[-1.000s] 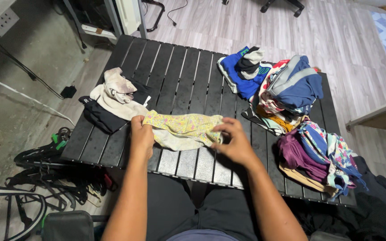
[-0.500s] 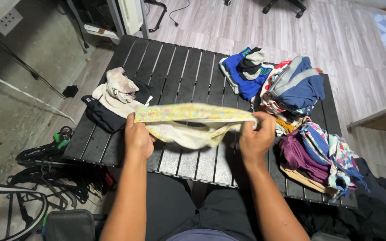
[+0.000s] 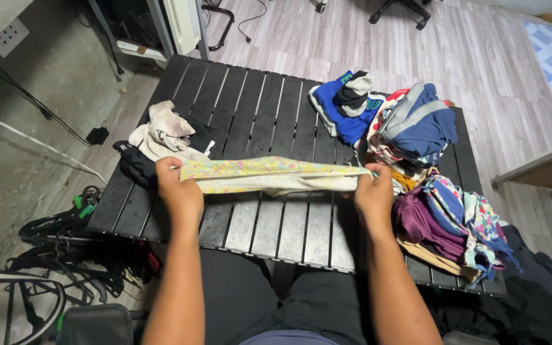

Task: The person folds various items of clothing, including socks, underwear, and shorts, on a black slatted table and places them into piles.

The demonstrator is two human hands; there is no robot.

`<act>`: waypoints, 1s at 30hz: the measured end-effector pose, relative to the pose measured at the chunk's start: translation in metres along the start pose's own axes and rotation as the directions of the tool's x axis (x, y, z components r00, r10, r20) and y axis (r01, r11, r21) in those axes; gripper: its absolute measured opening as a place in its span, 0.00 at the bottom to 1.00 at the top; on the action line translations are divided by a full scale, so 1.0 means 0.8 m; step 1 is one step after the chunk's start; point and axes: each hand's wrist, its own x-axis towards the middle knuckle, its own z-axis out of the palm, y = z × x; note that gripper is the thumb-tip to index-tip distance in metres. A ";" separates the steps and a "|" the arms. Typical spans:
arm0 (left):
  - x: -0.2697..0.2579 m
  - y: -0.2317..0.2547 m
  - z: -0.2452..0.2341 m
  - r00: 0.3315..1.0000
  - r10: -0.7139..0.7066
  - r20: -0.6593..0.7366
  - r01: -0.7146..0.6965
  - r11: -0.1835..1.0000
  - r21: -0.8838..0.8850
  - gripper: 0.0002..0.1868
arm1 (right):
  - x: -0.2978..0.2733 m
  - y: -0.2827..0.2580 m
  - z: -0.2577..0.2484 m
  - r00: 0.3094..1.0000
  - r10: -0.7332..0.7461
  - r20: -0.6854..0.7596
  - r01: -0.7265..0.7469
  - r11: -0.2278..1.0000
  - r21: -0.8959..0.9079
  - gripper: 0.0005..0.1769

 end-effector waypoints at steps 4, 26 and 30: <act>-0.001 0.037 -0.007 0.983 0.033 0.178 -0.104 0.909 0.404 0.16 | 0.033 0.014 0.000 0.889 0.265 0.373 -0.430 0.763 0.483 0.09; 0.074 0.141 0.016 0.934 0.050 0.354 -0.265 0.763 0.590 0.10 | 0.058 -0.106 -0.069 0.931 -0.146 0.334 0.127 0.989 0.076 0.25; 0.109 0.161 0.014 0.934 0.139 0.328 -0.329 0.688 0.646 0.08 | 0.080 -0.131 -0.094 0.971 -0.205 0.119 0.231 0.932 -0.279 0.19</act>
